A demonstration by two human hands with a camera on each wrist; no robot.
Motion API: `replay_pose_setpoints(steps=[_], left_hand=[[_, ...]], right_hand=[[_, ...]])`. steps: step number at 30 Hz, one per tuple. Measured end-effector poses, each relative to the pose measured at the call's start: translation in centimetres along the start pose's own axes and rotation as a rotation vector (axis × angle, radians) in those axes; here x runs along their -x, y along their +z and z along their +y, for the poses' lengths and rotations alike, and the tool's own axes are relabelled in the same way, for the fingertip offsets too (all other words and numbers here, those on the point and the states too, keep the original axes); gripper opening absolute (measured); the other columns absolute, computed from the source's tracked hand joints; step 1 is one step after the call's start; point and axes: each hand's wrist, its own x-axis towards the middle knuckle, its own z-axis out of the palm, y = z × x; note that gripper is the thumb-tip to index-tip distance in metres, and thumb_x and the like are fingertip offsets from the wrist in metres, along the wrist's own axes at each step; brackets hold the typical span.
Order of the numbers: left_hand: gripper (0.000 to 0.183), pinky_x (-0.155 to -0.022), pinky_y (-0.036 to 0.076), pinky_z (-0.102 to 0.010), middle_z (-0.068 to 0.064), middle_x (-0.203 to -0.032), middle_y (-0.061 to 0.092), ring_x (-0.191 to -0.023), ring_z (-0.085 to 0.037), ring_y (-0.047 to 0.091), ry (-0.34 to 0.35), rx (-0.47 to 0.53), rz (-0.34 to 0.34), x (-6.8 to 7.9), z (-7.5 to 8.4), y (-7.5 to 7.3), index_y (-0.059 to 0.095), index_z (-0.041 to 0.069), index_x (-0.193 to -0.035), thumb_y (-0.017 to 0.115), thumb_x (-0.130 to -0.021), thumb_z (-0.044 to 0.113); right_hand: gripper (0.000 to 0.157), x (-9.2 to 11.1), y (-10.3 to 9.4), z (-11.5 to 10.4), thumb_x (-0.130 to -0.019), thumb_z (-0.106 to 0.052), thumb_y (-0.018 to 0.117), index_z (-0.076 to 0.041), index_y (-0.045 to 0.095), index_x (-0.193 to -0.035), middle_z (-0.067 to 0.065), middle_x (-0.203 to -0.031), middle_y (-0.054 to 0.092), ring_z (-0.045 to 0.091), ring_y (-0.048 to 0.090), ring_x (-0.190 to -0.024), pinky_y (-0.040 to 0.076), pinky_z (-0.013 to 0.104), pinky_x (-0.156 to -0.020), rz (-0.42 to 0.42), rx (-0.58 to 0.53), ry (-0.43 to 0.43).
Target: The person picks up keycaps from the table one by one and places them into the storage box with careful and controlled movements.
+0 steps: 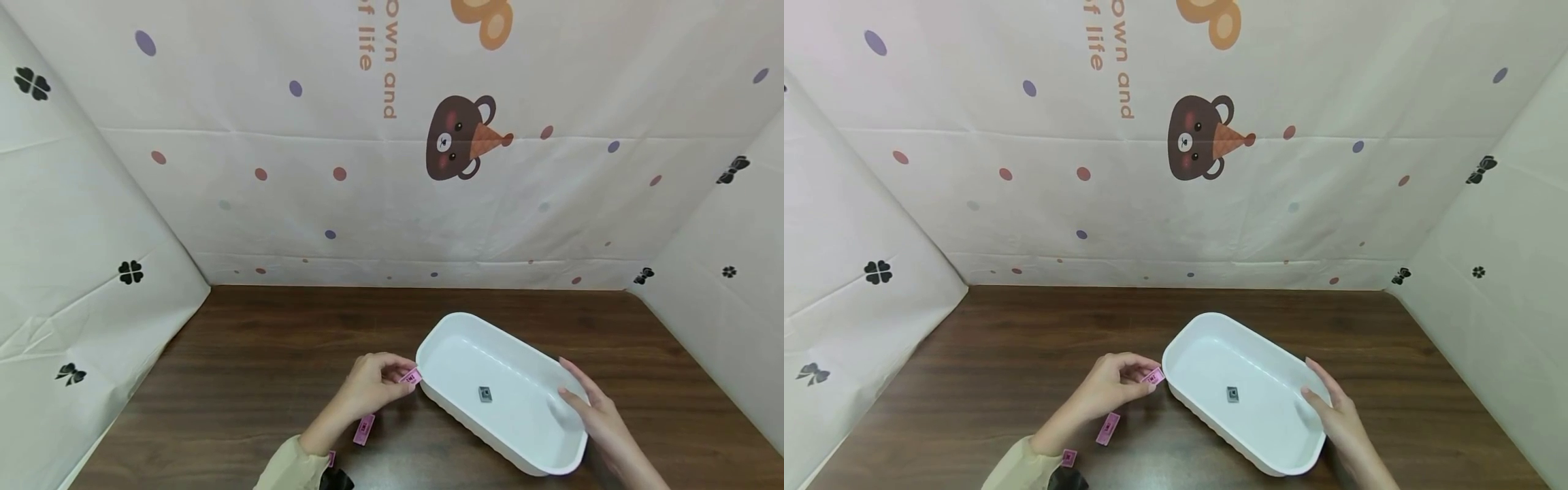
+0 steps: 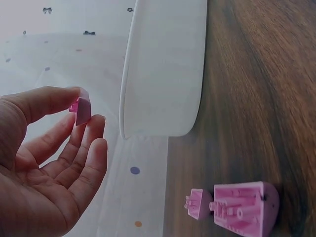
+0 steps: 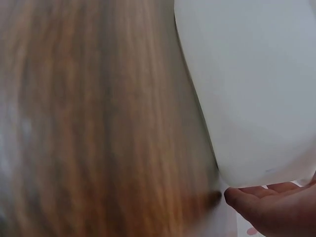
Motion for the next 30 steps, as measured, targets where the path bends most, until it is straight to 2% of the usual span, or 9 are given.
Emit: replay_pose_setpoints(steps=[7,17,30], left_hand=[[0.022,-0.06,0.048,-0.018,-0.003,-0.076,0.066,-0.066,-0.003,0.056,0.032,0.011,0.002,-0.5,0.3,0.7,0.069,0.002,-0.094,0.073,-0.072,0.005],[0.023,-0.061,0.047,-0.018,-0.003,-0.075,0.065,-0.066,-0.001,0.055,0.057,0.005,0.01,-1.1,0.5,1.7,0.07,0.003,-0.094,0.072,-0.071,0.002],[0.022,-0.06,0.046,-0.018,-0.002,-0.076,0.066,-0.064,-0.001,0.054,0.027,0.038,-0.004,-1.8,1.0,2.8,0.07,0.005,-0.094,0.072,-0.072,0.004]], right_hand=[[0.068,0.2,0.0,0.6,-0.094,-0.03,0.05,-0.012,0.011,-0.146,0.023,-0.149,0.005,0.044,0.008,-0.132,0.014,0.062,-0.1,-0.002,-0.012,-0.076],[0.068,0.1,-0.2,0.9,-0.093,-0.021,0.052,-0.01,0.011,-0.146,0.023,-0.149,0.003,0.045,0.006,-0.132,0.01,0.066,-0.098,-0.031,-0.018,-0.118],[0.073,-0.1,-0.5,0.7,-0.091,-0.019,0.054,-0.014,0.007,-0.147,0.024,-0.149,-0.002,0.049,0.005,-0.131,0.011,0.07,-0.094,-0.079,0.005,-0.076]])
